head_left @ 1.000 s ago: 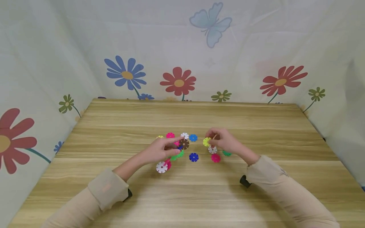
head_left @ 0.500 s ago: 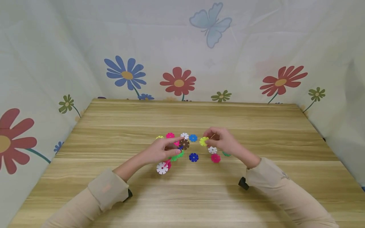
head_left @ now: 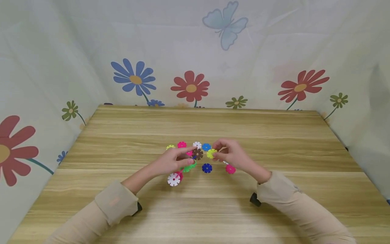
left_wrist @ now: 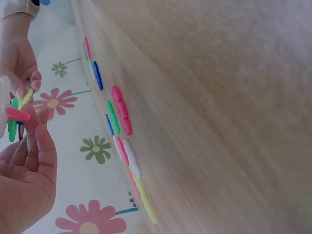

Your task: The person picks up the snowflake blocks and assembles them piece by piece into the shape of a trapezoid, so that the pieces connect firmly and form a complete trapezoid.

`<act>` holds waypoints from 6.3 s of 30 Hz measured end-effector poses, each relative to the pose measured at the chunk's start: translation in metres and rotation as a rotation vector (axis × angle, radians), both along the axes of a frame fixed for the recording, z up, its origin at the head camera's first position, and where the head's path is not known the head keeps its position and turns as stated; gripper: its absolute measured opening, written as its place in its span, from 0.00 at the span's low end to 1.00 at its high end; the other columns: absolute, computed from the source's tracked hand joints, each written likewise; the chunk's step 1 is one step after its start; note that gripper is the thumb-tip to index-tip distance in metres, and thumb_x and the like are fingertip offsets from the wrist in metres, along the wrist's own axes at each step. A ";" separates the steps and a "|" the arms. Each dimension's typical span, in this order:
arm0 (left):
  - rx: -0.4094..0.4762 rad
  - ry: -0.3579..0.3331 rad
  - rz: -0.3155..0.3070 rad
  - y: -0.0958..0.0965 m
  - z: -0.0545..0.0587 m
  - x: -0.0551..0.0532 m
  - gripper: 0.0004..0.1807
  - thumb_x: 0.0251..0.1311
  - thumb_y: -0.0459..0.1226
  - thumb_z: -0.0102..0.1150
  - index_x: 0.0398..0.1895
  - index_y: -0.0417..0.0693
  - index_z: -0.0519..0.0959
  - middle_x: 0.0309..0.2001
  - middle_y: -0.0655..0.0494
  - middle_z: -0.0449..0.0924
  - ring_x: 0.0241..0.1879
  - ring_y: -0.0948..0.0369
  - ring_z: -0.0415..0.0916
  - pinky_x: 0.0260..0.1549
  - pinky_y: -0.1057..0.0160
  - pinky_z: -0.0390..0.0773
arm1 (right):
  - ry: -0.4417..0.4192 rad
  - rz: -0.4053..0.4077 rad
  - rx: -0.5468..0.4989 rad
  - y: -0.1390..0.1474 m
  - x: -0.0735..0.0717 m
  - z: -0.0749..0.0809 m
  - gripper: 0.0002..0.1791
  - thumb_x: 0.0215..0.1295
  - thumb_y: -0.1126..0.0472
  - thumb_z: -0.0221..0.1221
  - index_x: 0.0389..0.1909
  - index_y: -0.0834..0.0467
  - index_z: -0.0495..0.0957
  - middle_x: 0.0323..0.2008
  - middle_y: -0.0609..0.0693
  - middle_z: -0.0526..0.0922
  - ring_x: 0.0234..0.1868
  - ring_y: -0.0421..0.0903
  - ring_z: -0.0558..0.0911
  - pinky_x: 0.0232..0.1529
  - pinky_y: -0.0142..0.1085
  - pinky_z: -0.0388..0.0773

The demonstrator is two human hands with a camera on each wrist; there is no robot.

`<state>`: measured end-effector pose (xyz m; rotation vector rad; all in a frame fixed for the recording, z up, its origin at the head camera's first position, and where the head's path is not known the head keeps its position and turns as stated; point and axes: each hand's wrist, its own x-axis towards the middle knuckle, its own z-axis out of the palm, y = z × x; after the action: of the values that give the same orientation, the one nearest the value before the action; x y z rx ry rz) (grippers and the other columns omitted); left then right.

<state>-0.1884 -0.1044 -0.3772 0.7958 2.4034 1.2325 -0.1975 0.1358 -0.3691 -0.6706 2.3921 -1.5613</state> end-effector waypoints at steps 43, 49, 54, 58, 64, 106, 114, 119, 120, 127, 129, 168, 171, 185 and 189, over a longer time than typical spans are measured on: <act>0.191 -0.215 -0.102 0.008 0.005 0.002 0.27 0.64 0.44 0.43 0.65 0.47 0.56 0.54 0.40 0.70 0.54 0.48 0.70 0.48 0.60 0.74 | 0.506 -0.024 0.018 -0.021 0.013 -0.007 0.04 0.51 0.70 0.61 0.25 0.66 0.75 0.25 0.56 0.81 0.25 0.45 0.81 0.26 0.25 0.77; 0.166 -0.169 -0.103 0.010 0.000 0.001 0.26 0.64 0.42 0.44 0.64 0.46 0.57 0.52 0.40 0.71 0.51 0.48 0.71 0.46 0.60 0.75 | 0.449 0.021 0.049 -0.019 0.010 -0.008 0.05 0.49 0.74 0.60 0.28 0.65 0.75 0.29 0.57 0.81 0.29 0.48 0.83 0.29 0.28 0.79; 0.150 -0.139 -0.109 0.005 -0.002 -0.001 0.24 0.64 0.39 0.44 0.63 0.46 0.59 0.53 0.41 0.71 0.50 0.53 0.72 0.45 0.60 0.75 | 0.327 0.091 0.112 -0.007 0.004 -0.010 0.10 0.51 0.73 0.59 0.37 0.67 0.74 0.35 0.62 0.79 0.34 0.52 0.82 0.33 0.33 0.79; 0.144 -0.154 -0.110 0.001 -0.004 -0.003 0.23 0.65 0.37 0.42 0.64 0.49 0.59 0.52 0.41 0.71 0.49 0.54 0.73 0.48 0.57 0.74 | 0.259 0.152 0.170 0.007 -0.003 -0.010 0.12 0.51 0.72 0.59 0.39 0.68 0.74 0.39 0.64 0.78 0.36 0.55 0.81 0.33 0.34 0.79; 0.134 -0.163 -0.086 -0.004 -0.004 -0.006 0.22 0.65 0.37 0.40 0.63 0.54 0.60 0.48 0.43 0.74 0.48 0.50 0.72 0.48 0.56 0.73 | 0.204 0.246 0.302 0.026 -0.011 -0.009 0.12 0.51 0.71 0.59 0.38 0.68 0.76 0.39 0.62 0.79 0.35 0.52 0.80 0.32 0.31 0.77; 0.017 -0.014 -0.091 -0.006 0.002 -0.001 0.23 0.63 0.42 0.45 0.61 0.51 0.64 0.57 0.47 0.70 0.47 0.55 0.73 0.38 0.68 0.76 | 0.202 0.256 0.668 0.050 -0.015 -0.031 0.11 0.44 0.64 0.65 0.28 0.54 0.73 0.25 0.44 0.72 0.27 0.39 0.68 0.27 0.27 0.65; 0.021 0.034 -0.041 -0.005 0.000 -0.001 0.21 0.62 0.43 0.47 0.60 0.61 0.66 0.46 0.56 0.75 0.19 0.64 0.61 0.15 0.72 0.62 | 0.172 0.223 0.582 0.054 -0.014 -0.034 0.09 0.48 0.70 0.60 0.30 0.58 0.73 0.27 0.47 0.77 0.28 0.39 0.73 0.28 0.27 0.70; 0.034 0.060 -0.009 -0.003 0.003 0.002 0.21 0.61 0.41 0.49 0.59 0.61 0.67 0.48 0.56 0.76 0.20 0.63 0.62 0.14 0.72 0.61 | 0.156 0.184 0.511 0.053 -0.014 -0.031 0.07 0.51 0.73 0.56 0.30 0.59 0.74 0.26 0.51 0.77 0.26 0.40 0.74 0.26 0.28 0.72; 0.036 0.064 -0.005 -0.003 0.004 0.003 0.21 0.61 0.41 0.49 0.59 0.61 0.67 0.48 0.56 0.76 0.23 0.63 0.65 0.15 0.72 0.62 | 0.166 0.175 0.503 0.053 -0.014 -0.030 0.07 0.51 0.72 0.56 0.30 0.59 0.74 0.26 0.51 0.77 0.26 0.39 0.73 0.26 0.28 0.71; 0.025 0.138 0.001 0.000 0.008 0.006 0.22 0.58 0.38 0.53 0.57 0.59 0.70 0.44 0.57 0.78 0.38 0.64 0.74 0.27 0.71 0.75 | 0.161 0.159 0.361 0.047 -0.012 -0.019 0.07 0.53 0.73 0.54 0.33 0.62 0.74 0.27 0.53 0.77 0.22 0.41 0.74 0.23 0.29 0.73; 0.020 0.167 -0.002 0.001 0.008 0.006 0.22 0.58 0.38 0.53 0.57 0.58 0.70 0.43 0.57 0.79 0.36 0.64 0.74 0.28 0.70 0.75 | 0.118 0.157 0.288 0.045 -0.010 -0.015 0.07 0.54 0.74 0.53 0.34 0.63 0.74 0.28 0.55 0.77 0.23 0.45 0.77 0.22 0.32 0.75; -0.087 0.611 0.034 0.010 0.003 0.011 0.26 0.50 0.40 0.61 0.56 0.53 0.71 0.48 0.54 0.78 0.45 0.62 0.78 0.41 0.67 0.77 | -0.035 0.086 -0.088 0.004 0.013 0.004 0.07 0.56 0.75 0.53 0.37 0.71 0.70 0.32 0.63 0.76 0.26 0.52 0.81 0.25 0.43 0.79; -0.109 0.655 0.030 0.011 0.003 0.012 0.27 0.49 0.39 0.62 0.56 0.51 0.71 0.46 0.53 0.79 0.44 0.61 0.78 0.40 0.66 0.77 | -0.011 0.055 -0.089 0.002 0.015 0.003 0.07 0.56 0.75 0.53 0.36 0.70 0.71 0.31 0.64 0.76 0.26 0.57 0.81 0.25 0.43 0.79; -0.130 0.644 0.027 0.014 0.008 0.017 0.27 0.51 0.41 0.60 0.57 0.48 0.70 0.42 0.49 0.81 0.24 0.67 0.76 0.22 0.76 0.71 | 0.106 -0.019 -0.126 -0.005 0.023 0.006 0.03 0.55 0.77 0.53 0.31 0.69 0.72 0.28 0.65 0.79 0.23 0.53 0.81 0.24 0.40 0.79; -0.129 0.578 0.047 0.015 0.010 0.016 0.26 0.53 0.43 0.58 0.57 0.50 0.70 0.39 0.50 0.82 0.17 0.70 0.66 0.17 0.77 0.66 | 0.096 -0.044 -0.143 -0.006 0.021 0.006 0.04 0.55 0.76 0.53 0.32 0.71 0.72 0.27 0.65 0.78 0.23 0.51 0.81 0.24 0.38 0.80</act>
<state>-0.1727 -0.0895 -0.3672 1.1894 2.9274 0.9387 -0.1766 0.1302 -0.3627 -0.7414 2.3953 -1.7700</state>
